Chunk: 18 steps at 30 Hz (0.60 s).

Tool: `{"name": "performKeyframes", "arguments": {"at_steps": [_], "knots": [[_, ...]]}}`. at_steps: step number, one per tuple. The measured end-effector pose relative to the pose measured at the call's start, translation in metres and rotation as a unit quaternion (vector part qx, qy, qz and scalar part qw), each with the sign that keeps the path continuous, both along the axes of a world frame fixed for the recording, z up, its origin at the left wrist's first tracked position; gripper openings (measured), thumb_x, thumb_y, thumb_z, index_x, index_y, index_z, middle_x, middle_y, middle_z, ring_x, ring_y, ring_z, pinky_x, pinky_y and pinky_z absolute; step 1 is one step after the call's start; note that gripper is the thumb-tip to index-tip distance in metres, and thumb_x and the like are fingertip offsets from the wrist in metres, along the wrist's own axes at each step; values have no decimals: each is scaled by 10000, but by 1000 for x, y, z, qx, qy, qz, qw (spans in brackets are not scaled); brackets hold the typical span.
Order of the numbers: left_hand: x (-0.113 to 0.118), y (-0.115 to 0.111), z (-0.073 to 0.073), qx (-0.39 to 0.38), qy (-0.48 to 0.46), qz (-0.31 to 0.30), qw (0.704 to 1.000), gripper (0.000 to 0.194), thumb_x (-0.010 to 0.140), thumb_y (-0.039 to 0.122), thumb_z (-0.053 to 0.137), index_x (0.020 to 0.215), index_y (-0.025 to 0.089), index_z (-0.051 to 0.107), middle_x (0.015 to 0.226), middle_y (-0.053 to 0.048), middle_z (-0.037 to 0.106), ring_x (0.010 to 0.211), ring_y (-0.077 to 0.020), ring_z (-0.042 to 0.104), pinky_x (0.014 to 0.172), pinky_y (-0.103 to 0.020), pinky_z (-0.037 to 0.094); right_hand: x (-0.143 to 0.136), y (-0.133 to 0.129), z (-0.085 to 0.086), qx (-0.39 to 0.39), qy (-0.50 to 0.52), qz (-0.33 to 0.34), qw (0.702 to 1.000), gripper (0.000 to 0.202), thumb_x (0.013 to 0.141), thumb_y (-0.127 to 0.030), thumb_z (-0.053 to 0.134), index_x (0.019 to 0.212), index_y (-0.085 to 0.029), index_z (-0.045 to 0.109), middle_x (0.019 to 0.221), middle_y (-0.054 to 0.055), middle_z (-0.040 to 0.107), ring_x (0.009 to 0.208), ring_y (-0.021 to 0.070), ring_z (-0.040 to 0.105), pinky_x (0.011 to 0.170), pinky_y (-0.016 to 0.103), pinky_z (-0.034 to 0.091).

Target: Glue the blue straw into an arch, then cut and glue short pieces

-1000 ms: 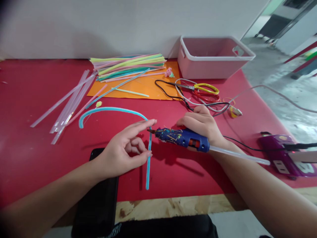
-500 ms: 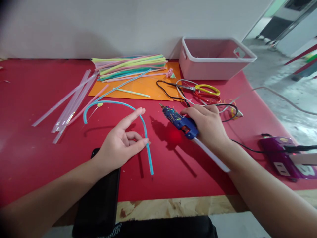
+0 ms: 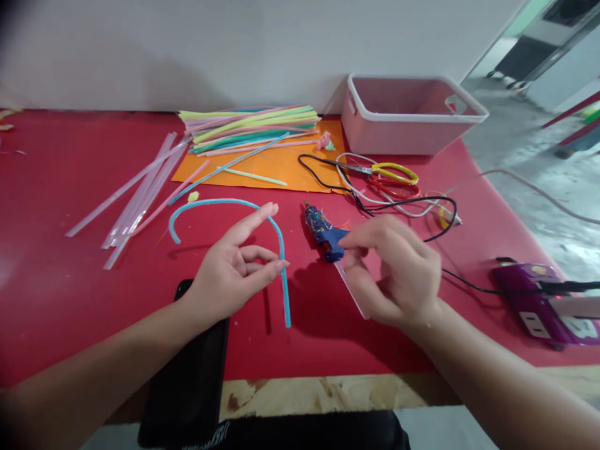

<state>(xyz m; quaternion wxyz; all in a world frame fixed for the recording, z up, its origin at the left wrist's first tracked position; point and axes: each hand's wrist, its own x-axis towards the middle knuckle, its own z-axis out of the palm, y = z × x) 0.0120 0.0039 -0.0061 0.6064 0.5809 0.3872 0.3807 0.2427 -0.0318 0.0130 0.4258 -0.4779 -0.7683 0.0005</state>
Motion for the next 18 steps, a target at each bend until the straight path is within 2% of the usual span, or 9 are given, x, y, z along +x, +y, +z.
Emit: {"name": "performKeyframes", "arguments": {"at_steps": [2, 3, 6, 8, 11, 13, 15, 18], "knots": [[0, 0, -1, 12, -6, -5, 1000, 758, 826, 197, 742, 1508, 321, 436, 1626, -103, 362, 871, -116, 709, 694, -191, 616, -12, -9, 3, -125, 29, 59, 990, 147, 876, -130, 564, 948, -244, 621, 780, 30, 667, 648, 182, 622, 584, 324, 486], [0, 0, -1, 17, -10, -9, 1000, 757, 830, 199, 740, 1510, 323, 432, 1633, -99, 350, 892, -122, 708, 706, -195, 618, -17, -12, 3, -163, 37, 83, 982, 100, 898, -165, 569, 941, -233, 627, 767, 25, 675, 611, 162, 613, 555, 303, 477], [0, 0, -4, 36, -17, -19, 999, 757, 840, 185, 724, 1519, 321, 416, 1639, -87, 345, 1031, -164, 695, 793, -226, 619, -27, -15, 1, -277, 78, 93, 953, 81, 924, -288, 617, 918, -210, 641, 718, 11, 669, 542, 117, 572, 491, 248, 450], [-1, 0, -7, 58, -16, -30, 998, 744, 849, 137, 688, 1518, 321, 422, 1625, -76, 378, 1160, -201, 658, 912, -277, 600, -31, -14, 0, -350, 137, 75, 924, 174, 894, -371, 678, 918, -206, 626, 714, 5, 660, 539, 109, 567, 470, 228, 447], [-2, -1, -9, 96, -16, -56, 994, 765, 834, 31, 607, 1519, 321, 430, 1604, -56, 421, 1292, -231, 592, 1073, -357, 523, -37, -14, 0, -449, 249, 71, 855, 323, 836, -442, 747, 966, -210, 564, 794, 12, 678, 554, 103, 585, 460, 214, 466], [-3, -1, -7, 117, -19, -81, 990, 808, 810, -15, 571, 1529, 318, 418, 1611, -41, 413, 1344, -233, 556, 1136, -378, 473, -41, -15, 0, -501, 305, 84, 806, 402, 811, -450, 772, 1023, -215, 524, 876, 22, 692, 548, 95, 599, 442, 206, 469], [-4, -2, -2, 135, -19, -107, 985, 837, 789, -34, 563, 1537, 306, 408, 1621, -33, 397, 1379, -233, 527, 1169, -371, 441, -45, -16, -2, -528, 336, 91, 774, 460, 788, -440, 797, 1064, -219, 503, 903, 16, 689, 513, 84, 596, 403, 193, 437], [-4, -2, 2, 141, -8, -127, 982, 824, 782, -28, 586, 1529, 283, 427, 1611, -44, 415, 1389, -242, 521, 1168, -359, 447, -47, -15, -4, -531, 352, 92, 765, 375, 834, -445, 754, 1002, -214, 510, 746, -43, 641, 423, 61, 540, 373, 183, 373]]}}
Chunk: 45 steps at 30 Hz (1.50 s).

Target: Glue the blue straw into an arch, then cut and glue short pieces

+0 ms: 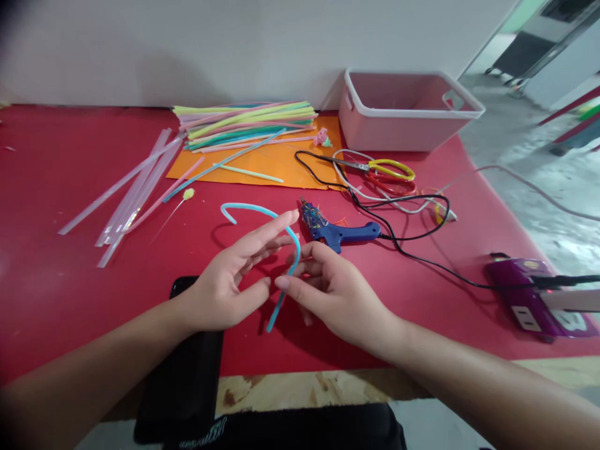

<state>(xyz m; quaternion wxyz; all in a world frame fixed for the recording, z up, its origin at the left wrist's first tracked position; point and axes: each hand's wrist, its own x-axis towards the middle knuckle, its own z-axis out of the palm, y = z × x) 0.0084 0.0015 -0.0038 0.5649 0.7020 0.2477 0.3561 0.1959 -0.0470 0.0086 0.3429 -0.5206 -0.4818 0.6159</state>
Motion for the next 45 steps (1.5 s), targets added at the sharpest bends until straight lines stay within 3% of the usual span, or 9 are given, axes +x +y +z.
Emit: {"name": "performKeyframes", "arguments": {"at_steps": [3, 6, 9, 14, 20, 25, 31, 37, 45], "knots": [[1, 1, -4, -14, -5, 29, 999, 706, 835, 27, 605, 1488, 268, 486, 1535, -67, 519, 1337, -236, 574, 1123, -356, 494, 1, 3, -1, 16, 8, -7, 1000, 302, 917, -477, 645, 939, -213, 501, 724, -38, 656, 393, 51, 494, 390, 201, 362], [2, 3, -12, -36, -33, 99, 994, 475, 881, 115, 639, 1346, 207, 619, 1361, -92, 666, 1183, -214, 678, 1034, -337, 557, 1, 4, 0, 10, 5, 7, 1000, 296, 953, -496, 585, 992, -216, 497, 732, -25, 677, 415, 57, 453, 402, 211, 344], [4, 5, -13, -65, -24, 154, 986, 265, 870, 190, 695, 1133, 158, 722, 1150, -88, 766, 1023, -198, 738, 923, -301, 605, 3, 3, 2, 17, -28, 75, 997, 269, 991, -482, 516, 976, -213, 515, 662, -35, 618, 525, 91, 496, 494, 224, 424], [5, 6, -2, -89, -4, 165, 982, 119, 850, 204, 717, 949, 150, 753, 931, -58, 800, 840, -163, 760, 757, -235, 623, 7, 2, 5, 44, -92, 167, 981, 297, 1027, -405, 441, 825, -204, 526, 693, -14, 588, 634, 108, 536, 632, 252, 494], [2, 7, -2, -126, 0, 163, 979, 101, 831, 227, 742, 897, 157, 710, 864, -34, 746, 746, -132, 728, 650, -203, 580, 9, 2, 6, 35, -67, 177, 981, 282, 1040, -404, 408, 1012, -197, 597, 683, -23, 605, 643, 116, 580, 669, 252, 514], [4, 7, -5, -109, -32, 170, 979, 180, 827, 199, 726, 793, 186, 550, 743, 39, 595, 651, -82, 637, 623, -197, 537, 10, 3, 6, 58, -97, 184, 976, 257, 1030, -369, 452, 933, -192, 611, 765, 4, 691, 716, 124, 636, 705, 251, 524], [8, 7, -4, -169, -40, 217, 961, 414, 774, 195, 768, 772, 226, 355, 653, 71, 596, 611, -93, 661, 615, -201, 546, 12, 3, 5, 51, -99, 171, 979, 281, 1016, -356, 492, 864, -175, 643, 813, 24, 727, 562, 77, 540, 527, 214, 430], [7, 14, -8, -193, -92, 246, 946, 424, 753, 171, 770, 786, 225, 350, 614, 90, 609, 572, -104, 684, 595, -216, 590, 11, 4, 7, -36, -63, 118, 990, 200, 1003, -394, 522, 1009, -195, 540, 841, 16, 758, 447, 45, 440, 447, 190, 378], [3, 20, -9, -224, -105, 274, 929, 403, 740, 159, 778, 803, 216, 384, 645, 89, 619, 636, -128, 727, 566, -209, 611, 13, 3, 10, -33, -76, 134, 987, 209, 960, -370, 595, 864, -194, 537, 787, 20, 767, 464, 45, 422, 436, 194, 326]]}}
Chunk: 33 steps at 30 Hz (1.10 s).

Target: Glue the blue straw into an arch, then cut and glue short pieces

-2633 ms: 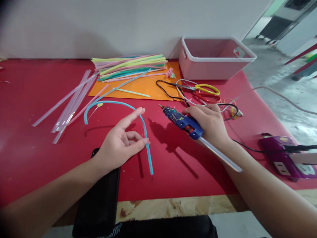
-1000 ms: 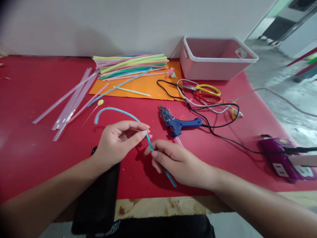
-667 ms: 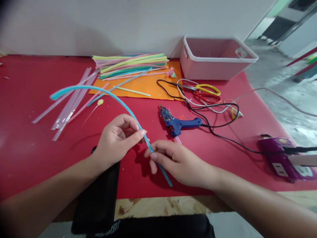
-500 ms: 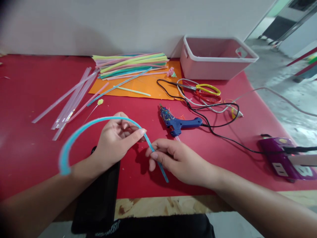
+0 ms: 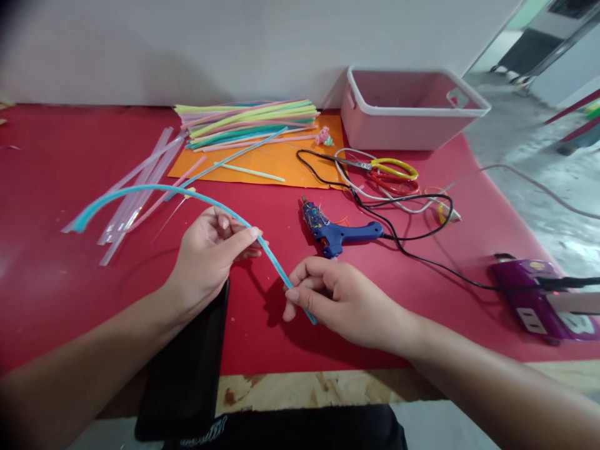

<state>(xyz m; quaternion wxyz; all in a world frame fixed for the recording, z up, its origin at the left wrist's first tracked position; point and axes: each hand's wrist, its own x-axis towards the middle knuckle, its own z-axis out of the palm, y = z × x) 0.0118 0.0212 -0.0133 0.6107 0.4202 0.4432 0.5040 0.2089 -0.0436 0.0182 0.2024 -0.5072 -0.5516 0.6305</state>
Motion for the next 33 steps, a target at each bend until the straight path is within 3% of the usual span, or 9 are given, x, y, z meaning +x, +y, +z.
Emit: {"name": "performKeyframes", "arguments": {"at_steps": [4, 8, 14, 20, 24, 27, 33], "knots": [[-1, 4, 2, -23, 6, 26, 999, 411, 731, 143, 786, 874, 219, 408, 650, 90, 637, 600, -121, 716, 548, -200, 601, 1, -4, 3, 0, 29, 21, 999, 240, 952, -393, 605, 843, -196, 522, 783, 26, 767, 457, 44, 406, 434, 198, 322], [-1, 5, 4, -21, 6, 36, 999, 459, 735, 150, 789, 916, 236, 376, 670, 94, 666, 577, -138, 719, 517, -222, 601, 0, -6, 1, -31, 57, -7, 998, 264, 958, -430, 595, 872, -198, 502, 811, 32, 763, 429, 35, 421, 415, 190, 313], [0, 0, 6, 5, 9, -60, 998, 371, 779, 206, 781, 788, 201, 410, 814, 27, 727, 651, -121, 731, 577, -216, 604, -4, -3, -5, -81, 98, -4, 992, 285, 955, -446, 602, 885, -189, 500, 813, 31, 753, 413, 22, 455, 416, 176, 304], [0, -6, 7, 40, 20, -110, 993, 214, 844, 313, 760, 935, 166, 634, 930, -54, 782, 797, -135, 742, 695, -217, 613, -4, -3, -8, -85, 129, -37, 987, 308, 946, -464, 623, 910, -182, 507, 827, 30, 748, 422, 29, 504, 416, 174, 334], [1, -14, 6, 72, 45, -138, 987, 367, 850, 286, 762, 1185, 165, 673, 1142, -95, 759, 1029, -178, 723, 854, -248, 609, -4, -2, -10, -88, 159, -55, 982, 296, 959, -450, 616, 929, -175, 513, 860, 43, 763, 421, 23, 528, 425, 168, 333], [2, -20, 4, 81, 65, -150, 983, 429, 854, 243, 754, 1263, 174, 646, 1266, -104, 712, 1093, -197, 708, 895, -271, 612, -5, -2, -10, -90, 168, -67, 979, 296, 961, -447, 615, 927, -172, 508, 882, 53, 768, 429, 23, 544, 418, 160, 327], [4, -21, 5, 77, 79, -128, 986, 426, 826, 214, 771, 1234, 175, 654, 1153, -94, 736, 1050, -195, 721, 820, -237, 629, -8, -1, -8, -96, 178, -70, 977, 325, 927, -471, 649, 942, -180, 505, 888, 54, 767, 460, 47, 581, 411, 169, 388]]}}
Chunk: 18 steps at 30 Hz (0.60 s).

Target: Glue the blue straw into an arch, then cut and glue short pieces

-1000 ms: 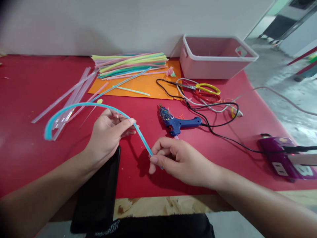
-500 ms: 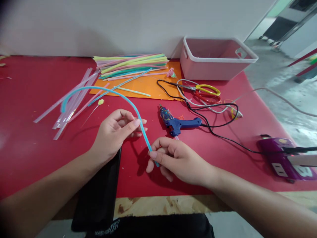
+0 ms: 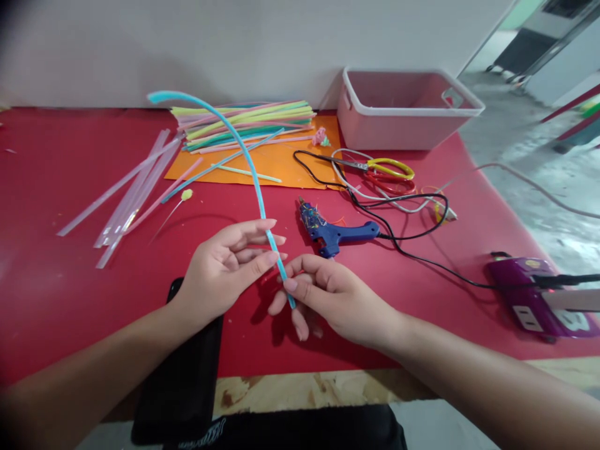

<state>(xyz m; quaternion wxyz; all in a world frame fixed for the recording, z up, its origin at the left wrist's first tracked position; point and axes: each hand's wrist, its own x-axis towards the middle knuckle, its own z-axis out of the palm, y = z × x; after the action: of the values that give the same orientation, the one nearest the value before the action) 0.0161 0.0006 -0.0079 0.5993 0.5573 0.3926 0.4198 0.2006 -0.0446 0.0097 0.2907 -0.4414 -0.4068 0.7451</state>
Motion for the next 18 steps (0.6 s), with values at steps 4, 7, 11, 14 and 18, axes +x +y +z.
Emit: {"name": "performKeyframes", "arguments": {"at_steps": [4, 7, 11, 14, 18], "knots": [[1, 1, 4, -23, 12, 24, 999, 375, 807, 231, 788, 1160, 195, 668, 1199, -87, 719, 929, -169, 745, 771, -229, 633, -1, 0, 0, -9, 5, 7, 1000, 306, 935, -454, 642, 949, -181, 503, 901, 54, 767, 480, 49, 598, 424, 163, 414], [0, 1, 5, -32, 6, 33, 999, 365, 791, 240, 802, 1129, 201, 672, 1267, -86, 695, 850, -147, 751, 728, -214, 630, -1, 0, -1, -15, 16, 9, 1000, 302, 931, -445, 650, 939, -179, 507, 935, 68, 771, 482, 50, 603, 418, 162, 415], [0, 1, 6, -58, 1, 21, 998, 428, 773, 234, 816, 1174, 192, 673, 1315, -100, 680, 863, -145, 754, 723, -193, 627, -1, 1, -3, -34, 39, 14, 999, 289, 931, -425, 659, 958, -177, 512, 948, 74, 773, 504, 61, 638, 427, 161, 443], [-1, 1, 6, -65, 1, -5, 998, 526, 764, 208, 819, 1260, 209, 642, 1390, -97, 638, 855, -125, 754, 727, -170, 621, 1, 1, -2, -41, 47, 23, 998, 283, 939, -416, 651, 973, -175, 508, 981, 87, 766, 530, 69, 668, 466, 174, 497], [-2, 2, 5, -78, -16, -6, 997, 562, 793, 155, 774, 1322, 221, 597, 1429, -98, 605, 797, -95, 755, 697, -146, 608, 8, -2, 9, -68, 20, 99, 993, 316, 952, -439, 618, 1085, -162, 544, 1157, 148, 726, 645, 119, 727, 476, 200, 532]]}}
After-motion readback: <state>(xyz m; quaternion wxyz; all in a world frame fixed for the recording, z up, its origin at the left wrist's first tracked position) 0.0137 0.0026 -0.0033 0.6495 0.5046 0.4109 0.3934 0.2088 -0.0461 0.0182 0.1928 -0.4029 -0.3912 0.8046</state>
